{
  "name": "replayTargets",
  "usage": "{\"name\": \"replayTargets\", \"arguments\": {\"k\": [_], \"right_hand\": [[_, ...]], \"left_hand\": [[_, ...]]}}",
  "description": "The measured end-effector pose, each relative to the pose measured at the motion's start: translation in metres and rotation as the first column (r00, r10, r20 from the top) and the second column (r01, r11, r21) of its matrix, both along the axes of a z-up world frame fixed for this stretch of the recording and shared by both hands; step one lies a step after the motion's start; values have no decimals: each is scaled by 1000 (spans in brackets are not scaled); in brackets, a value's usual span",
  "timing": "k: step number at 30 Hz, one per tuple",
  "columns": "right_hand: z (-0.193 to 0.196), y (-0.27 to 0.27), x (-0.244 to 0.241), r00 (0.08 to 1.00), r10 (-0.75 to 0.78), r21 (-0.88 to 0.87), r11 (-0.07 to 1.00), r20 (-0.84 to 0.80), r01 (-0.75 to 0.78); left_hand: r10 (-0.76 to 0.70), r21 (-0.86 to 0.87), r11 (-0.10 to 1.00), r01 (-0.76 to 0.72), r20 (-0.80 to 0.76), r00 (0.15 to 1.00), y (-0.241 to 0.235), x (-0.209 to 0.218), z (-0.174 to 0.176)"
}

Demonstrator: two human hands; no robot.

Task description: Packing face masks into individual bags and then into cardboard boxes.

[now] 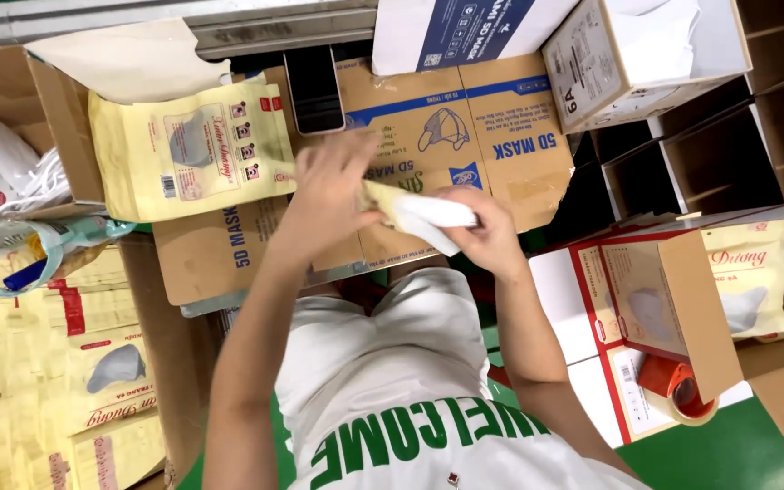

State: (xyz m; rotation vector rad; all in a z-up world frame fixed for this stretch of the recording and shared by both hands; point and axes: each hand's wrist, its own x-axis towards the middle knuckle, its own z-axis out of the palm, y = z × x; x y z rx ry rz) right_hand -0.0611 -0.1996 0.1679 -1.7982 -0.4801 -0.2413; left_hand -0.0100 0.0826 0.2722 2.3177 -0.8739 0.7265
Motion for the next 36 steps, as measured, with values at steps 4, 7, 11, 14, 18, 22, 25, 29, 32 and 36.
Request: {"name": "replayTargets", "arguments": {"k": [4, 7, 11, 14, 18, 22, 25, 29, 32, 36], "right_hand": [[35, 7, 13, 984, 164, 53, 986, -66, -160], [64, 20, 11, 997, 67, -335, 941, 33, -53], [18, 1, 12, 903, 340, 84, 940, -263, -329], [-4, 4, 9, 826, 437, 345, 883, -356, -318], [4, 15, 7, 943, 281, -257, 912, -178, -320], [2, -1, 8, 940, 252, -9, 965, -229, -261], [1, -4, 3, 881, 191, 98, 982, -432, -164], [-12, -2, 6, 920, 169, 192, 976, -353, -105], [-6, 4, 8, 945, 82, -14, 996, -316, -91], [2, 9, 15, 976, 68, -193, 975, -205, -108]], "left_hand": [[-67, 161, 959, 234, -674, 736, -1, 14, -42], [-217, 127, 939, 321, -505, 835, -10, 2, -50], [-246, -36, 963, 266, -512, 823, -4, 9, -53], [-221, -56, 971, 233, -585, 781, -10, 4, -46], [-167, 33, 974, 224, -564, 809, -18, 6, -67], [-384, -476, 880, -7, -718, 580, 3, 2, -48], [-431, -546, 818, -182, -791, 435, 5, 0, -71], [-485, -605, 768, -210, -764, 425, 0, 0, -71], [-400, -528, 832, -172, -784, 474, -7, -1, -65], [-302, -392, 913, -113, -836, 457, -16, -1, -75]]}}
